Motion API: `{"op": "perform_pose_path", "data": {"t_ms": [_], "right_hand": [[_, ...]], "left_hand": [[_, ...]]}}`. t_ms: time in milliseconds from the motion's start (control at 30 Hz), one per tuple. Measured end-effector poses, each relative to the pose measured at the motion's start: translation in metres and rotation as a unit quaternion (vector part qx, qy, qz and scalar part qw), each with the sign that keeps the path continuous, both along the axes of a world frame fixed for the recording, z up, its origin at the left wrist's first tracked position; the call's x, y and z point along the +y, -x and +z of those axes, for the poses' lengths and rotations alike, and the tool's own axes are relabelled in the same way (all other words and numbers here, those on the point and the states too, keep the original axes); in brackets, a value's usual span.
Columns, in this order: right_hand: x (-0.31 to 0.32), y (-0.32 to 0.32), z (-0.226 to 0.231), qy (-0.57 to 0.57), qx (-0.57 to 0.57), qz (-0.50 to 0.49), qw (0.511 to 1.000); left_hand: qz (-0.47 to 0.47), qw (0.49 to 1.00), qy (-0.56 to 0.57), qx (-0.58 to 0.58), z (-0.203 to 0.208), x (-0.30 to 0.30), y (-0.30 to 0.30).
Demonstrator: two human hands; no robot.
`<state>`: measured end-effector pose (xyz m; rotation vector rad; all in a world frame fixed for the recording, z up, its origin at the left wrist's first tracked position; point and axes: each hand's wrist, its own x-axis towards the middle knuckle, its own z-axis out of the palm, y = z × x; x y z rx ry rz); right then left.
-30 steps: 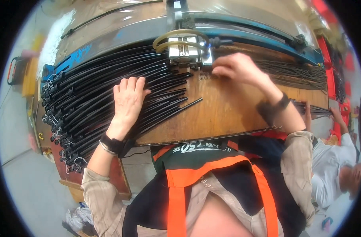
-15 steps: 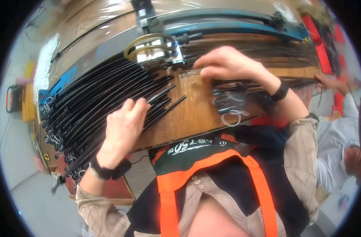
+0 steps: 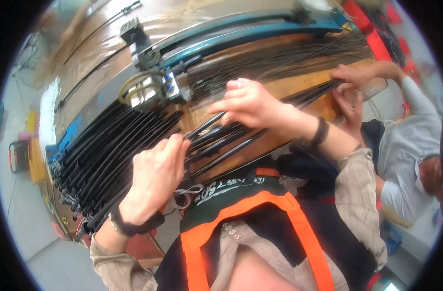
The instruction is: The person inserts a spring into a tube, places the tube into a machine to be pressed, and then stacks the finished assembly onto a pile.
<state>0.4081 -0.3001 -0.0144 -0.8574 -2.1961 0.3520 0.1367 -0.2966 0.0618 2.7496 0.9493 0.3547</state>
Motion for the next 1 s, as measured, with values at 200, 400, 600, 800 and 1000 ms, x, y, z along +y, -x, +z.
{"op": "perform_pose_path", "data": {"t_ms": [200,400,600,800,1000], "right_hand": [[0.002,0.01,0.009,-0.186,-0.082,-0.122,0.971],[0.03,-0.035,0.017,-0.178,0.012,-0.216,0.96],[0.035,-0.074,0.037,0.044,-0.042,-0.402,0.914],[0.039,-0.078,0.042,-0.052,-0.058,-0.337,0.938],[0.041,-0.104,0.046,0.026,-0.053,-0.404,0.913]], "left_hand": [[-0.028,0.995,-0.013,0.094,0.032,0.025,-0.013],[-0.093,0.991,-0.078,0.052,0.06,0.055,-0.036],[-0.093,0.98,-0.145,0.099,0.076,0.1,-0.046],[-0.108,0.975,-0.186,0.056,0.051,0.112,-0.054],[-0.1,0.984,-0.147,0.008,0.043,0.135,-0.045]]}}
